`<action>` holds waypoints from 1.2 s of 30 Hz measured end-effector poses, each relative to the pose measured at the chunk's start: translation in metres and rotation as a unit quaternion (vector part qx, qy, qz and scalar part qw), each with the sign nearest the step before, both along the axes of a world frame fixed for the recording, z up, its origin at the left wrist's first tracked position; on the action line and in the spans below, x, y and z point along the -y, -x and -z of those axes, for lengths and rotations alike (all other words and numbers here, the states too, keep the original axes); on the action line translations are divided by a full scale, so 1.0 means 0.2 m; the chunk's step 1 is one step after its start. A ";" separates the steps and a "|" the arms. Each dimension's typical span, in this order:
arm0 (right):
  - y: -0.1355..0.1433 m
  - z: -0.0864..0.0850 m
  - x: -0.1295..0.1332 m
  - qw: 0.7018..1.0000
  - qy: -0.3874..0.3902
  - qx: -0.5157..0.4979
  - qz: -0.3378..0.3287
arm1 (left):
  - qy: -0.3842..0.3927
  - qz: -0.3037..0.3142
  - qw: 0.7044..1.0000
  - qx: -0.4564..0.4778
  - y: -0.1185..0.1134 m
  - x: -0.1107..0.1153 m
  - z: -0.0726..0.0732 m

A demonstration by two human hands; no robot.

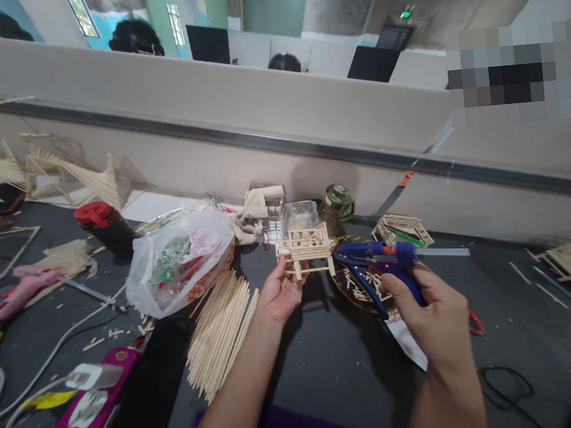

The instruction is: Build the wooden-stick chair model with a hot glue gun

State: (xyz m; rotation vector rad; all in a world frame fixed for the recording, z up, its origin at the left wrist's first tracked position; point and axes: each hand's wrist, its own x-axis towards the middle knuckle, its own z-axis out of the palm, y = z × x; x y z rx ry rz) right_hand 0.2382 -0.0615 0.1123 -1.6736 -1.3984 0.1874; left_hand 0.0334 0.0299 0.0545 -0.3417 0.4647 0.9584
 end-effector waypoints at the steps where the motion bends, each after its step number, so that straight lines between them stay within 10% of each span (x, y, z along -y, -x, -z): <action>1: 0.00 0.00 0.00 1.000 0.002 -0.001 -0.002 | -0.001 0.001 1.000 0.002 0.00 0.00 0.00; 25: -0.01 -0.01 -0.01 1.000 -0.013 0.000 0.022 | -0.009 0.002 1.000 0.001 0.01 0.00 0.01; 36: 0.00 -0.01 -0.03 0.963 -0.105 -0.230 0.094 | -0.055 -0.052 0.996 -0.057 -0.01 0.02 0.01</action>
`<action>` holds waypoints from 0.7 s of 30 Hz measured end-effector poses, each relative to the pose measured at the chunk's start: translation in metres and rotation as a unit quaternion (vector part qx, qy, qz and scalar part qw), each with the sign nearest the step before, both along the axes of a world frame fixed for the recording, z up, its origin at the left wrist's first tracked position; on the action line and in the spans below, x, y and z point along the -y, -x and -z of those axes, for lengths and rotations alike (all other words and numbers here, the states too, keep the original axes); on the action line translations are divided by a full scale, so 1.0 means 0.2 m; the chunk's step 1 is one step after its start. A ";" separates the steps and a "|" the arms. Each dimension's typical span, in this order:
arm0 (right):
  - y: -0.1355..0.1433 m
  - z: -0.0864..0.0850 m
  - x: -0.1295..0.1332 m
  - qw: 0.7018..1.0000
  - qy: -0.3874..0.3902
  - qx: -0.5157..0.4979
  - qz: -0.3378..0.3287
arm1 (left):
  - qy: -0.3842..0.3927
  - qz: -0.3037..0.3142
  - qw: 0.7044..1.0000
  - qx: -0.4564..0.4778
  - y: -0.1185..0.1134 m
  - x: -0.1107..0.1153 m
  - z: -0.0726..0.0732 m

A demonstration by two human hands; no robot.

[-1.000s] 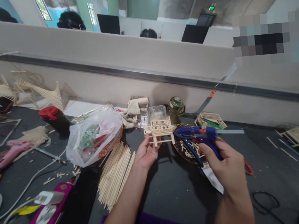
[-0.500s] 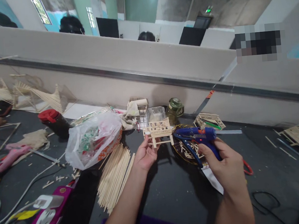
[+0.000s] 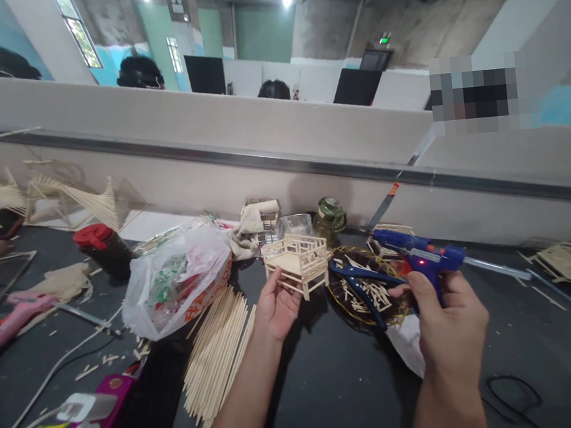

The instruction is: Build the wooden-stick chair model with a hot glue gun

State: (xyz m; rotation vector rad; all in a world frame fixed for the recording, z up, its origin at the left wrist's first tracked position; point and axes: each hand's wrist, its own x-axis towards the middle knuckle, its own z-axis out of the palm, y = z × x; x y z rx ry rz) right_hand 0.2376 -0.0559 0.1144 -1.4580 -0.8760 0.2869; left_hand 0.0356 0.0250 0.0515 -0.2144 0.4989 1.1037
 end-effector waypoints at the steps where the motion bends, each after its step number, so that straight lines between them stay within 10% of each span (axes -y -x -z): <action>1: 0.00 0.00 0.00 1.000 -0.007 -0.012 0.003 | -0.007 -0.002 1.000 -0.015 -0.01 0.00 0.00; 21: 0.04 0.00 -0.04 0.987 -0.088 -0.127 -0.036 | -0.129 -0.037 0.983 -0.122 -0.05 0.02 0.06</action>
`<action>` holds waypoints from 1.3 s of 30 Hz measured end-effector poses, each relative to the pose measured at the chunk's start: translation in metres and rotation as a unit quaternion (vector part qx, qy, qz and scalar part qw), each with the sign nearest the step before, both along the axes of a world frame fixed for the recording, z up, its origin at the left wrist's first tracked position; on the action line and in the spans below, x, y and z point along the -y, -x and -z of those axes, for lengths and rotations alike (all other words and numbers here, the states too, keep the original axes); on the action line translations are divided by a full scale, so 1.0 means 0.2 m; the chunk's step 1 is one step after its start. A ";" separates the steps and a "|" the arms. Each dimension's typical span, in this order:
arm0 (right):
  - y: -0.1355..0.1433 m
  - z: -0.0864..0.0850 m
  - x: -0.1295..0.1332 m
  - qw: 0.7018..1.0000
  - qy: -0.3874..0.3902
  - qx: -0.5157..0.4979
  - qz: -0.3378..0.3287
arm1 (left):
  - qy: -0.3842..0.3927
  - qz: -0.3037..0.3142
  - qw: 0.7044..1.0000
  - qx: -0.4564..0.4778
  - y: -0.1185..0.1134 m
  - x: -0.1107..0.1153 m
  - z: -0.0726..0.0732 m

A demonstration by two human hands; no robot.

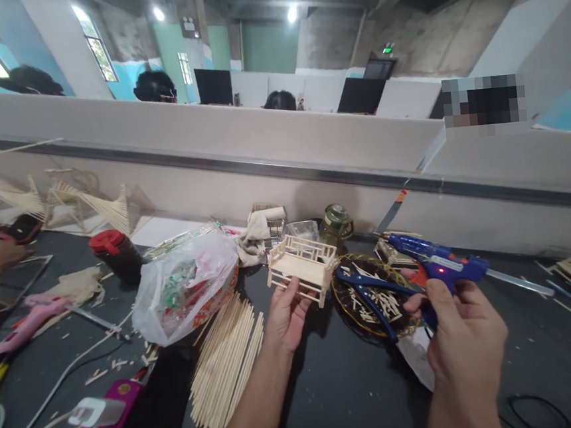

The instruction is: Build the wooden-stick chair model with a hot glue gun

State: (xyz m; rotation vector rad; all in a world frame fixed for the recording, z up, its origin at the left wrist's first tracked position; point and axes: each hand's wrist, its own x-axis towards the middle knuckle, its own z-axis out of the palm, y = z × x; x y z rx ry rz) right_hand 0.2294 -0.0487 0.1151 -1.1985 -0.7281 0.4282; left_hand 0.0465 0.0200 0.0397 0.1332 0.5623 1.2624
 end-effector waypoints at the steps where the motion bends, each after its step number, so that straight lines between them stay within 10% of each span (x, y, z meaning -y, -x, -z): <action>1: 0.00 0.00 0.00 1.000 0.001 -0.008 0.000 | 0.014 0.002 1.000 0.015 0.00 0.00 0.00; 15: -0.02 0.03 -0.01 0.988 0.122 0.050 -0.078 | 0.127 0.042 0.981 0.140 0.05 -0.07 0.09; 26: 0.00 0.00 0.01 0.935 0.185 0.300 -0.037 | 0.106 0.064 0.978 0.168 0.07 -0.07 0.08; 39: 0.05 -0.07 0.04 0.968 0.130 0.191 -0.098 | 0.075 0.095 0.974 0.192 0.07 -0.06 0.05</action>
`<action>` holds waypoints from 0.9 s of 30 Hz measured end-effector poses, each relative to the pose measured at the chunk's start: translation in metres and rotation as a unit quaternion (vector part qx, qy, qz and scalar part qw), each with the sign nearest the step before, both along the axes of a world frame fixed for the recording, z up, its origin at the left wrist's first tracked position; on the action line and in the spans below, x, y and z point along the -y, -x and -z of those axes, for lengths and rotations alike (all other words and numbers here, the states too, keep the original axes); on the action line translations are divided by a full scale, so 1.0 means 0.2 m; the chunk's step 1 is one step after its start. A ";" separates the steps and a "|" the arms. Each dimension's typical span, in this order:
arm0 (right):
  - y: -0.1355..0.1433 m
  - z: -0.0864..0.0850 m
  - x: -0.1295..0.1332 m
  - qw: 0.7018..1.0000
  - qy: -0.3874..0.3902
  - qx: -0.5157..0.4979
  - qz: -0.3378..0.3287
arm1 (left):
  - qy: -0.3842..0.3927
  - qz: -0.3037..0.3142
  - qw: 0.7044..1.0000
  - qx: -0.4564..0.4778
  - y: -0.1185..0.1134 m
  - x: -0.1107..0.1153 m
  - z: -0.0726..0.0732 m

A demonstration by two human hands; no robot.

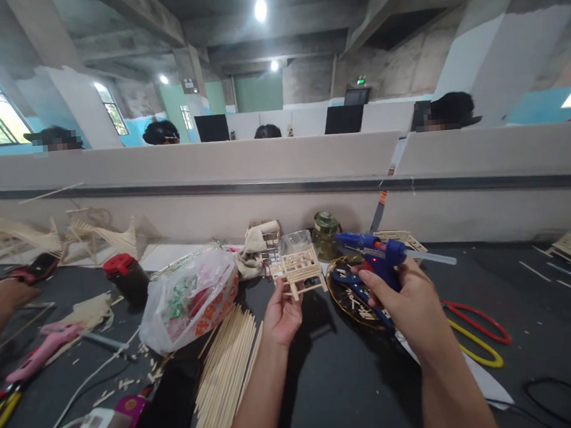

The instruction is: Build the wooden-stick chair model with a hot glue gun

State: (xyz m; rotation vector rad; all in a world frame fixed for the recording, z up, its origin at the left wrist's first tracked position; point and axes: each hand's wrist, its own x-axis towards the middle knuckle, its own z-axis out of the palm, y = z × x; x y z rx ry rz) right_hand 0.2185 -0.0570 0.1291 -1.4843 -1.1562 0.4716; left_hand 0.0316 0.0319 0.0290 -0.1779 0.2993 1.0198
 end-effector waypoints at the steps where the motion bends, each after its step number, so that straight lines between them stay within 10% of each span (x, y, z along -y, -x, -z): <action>1: 0.00 0.00 0.00 1.000 0.001 0.003 -0.003 | -0.003 0.004 1.000 -0.001 0.00 0.00 0.00; 27: -0.02 0.08 -0.06 0.985 0.089 0.149 -0.010 | -0.052 0.012 0.998 0.028 0.12 -0.04 0.05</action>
